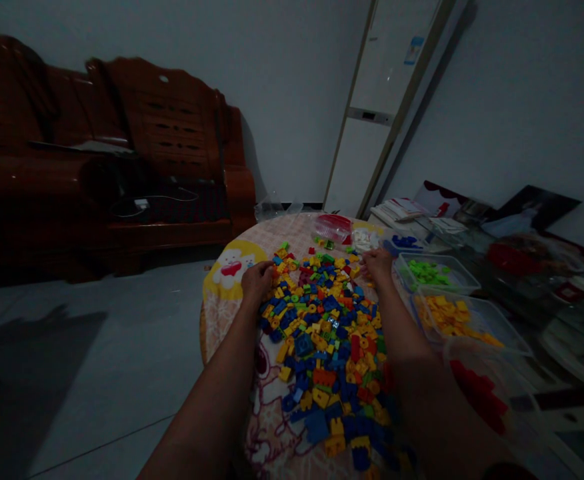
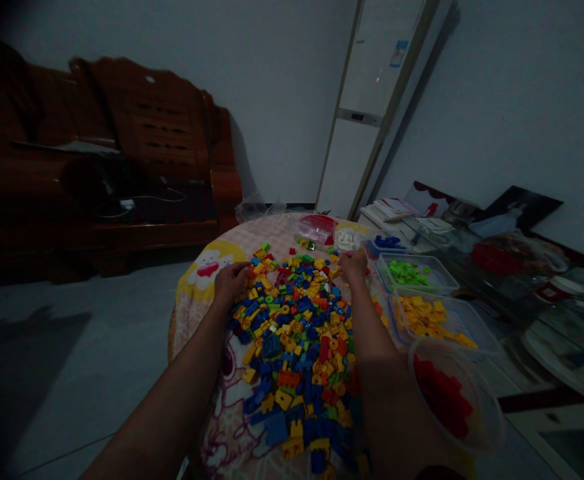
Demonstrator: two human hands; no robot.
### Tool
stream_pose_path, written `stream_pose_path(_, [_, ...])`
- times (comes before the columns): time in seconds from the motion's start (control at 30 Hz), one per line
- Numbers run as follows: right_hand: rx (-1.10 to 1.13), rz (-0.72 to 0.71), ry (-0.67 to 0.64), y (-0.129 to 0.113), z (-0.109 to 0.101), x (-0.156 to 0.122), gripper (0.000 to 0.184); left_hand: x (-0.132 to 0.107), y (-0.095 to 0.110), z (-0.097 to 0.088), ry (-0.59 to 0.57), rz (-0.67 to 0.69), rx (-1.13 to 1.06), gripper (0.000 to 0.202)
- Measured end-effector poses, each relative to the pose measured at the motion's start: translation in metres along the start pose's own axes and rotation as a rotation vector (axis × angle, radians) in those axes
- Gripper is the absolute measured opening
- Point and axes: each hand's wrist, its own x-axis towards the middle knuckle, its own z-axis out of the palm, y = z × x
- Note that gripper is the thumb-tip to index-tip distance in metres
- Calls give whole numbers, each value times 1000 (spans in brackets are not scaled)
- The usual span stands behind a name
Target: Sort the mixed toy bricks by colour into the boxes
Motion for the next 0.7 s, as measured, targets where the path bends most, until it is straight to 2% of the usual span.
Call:
stream_pose_path(0.1, [-39, 23, -94, 1, 12, -15, 25, -1, 0, -1, -4, 8, 13, 36])
stream_pose_path(0.23, [-114, 6, -150, -6, 18, -25, 20, -2, 1, -3, 3, 2, 6, 36])
stream_pose_path(0.47, [-181, -35, -230, -18, 21, -27, 19, -4, 1, -3, 16, 9, -10, 36])
stream_pose_path(0.7, [-84, 55, -242, -20, 28, -21, 23, -3, 1, -4, 6, 11, 18, 37])
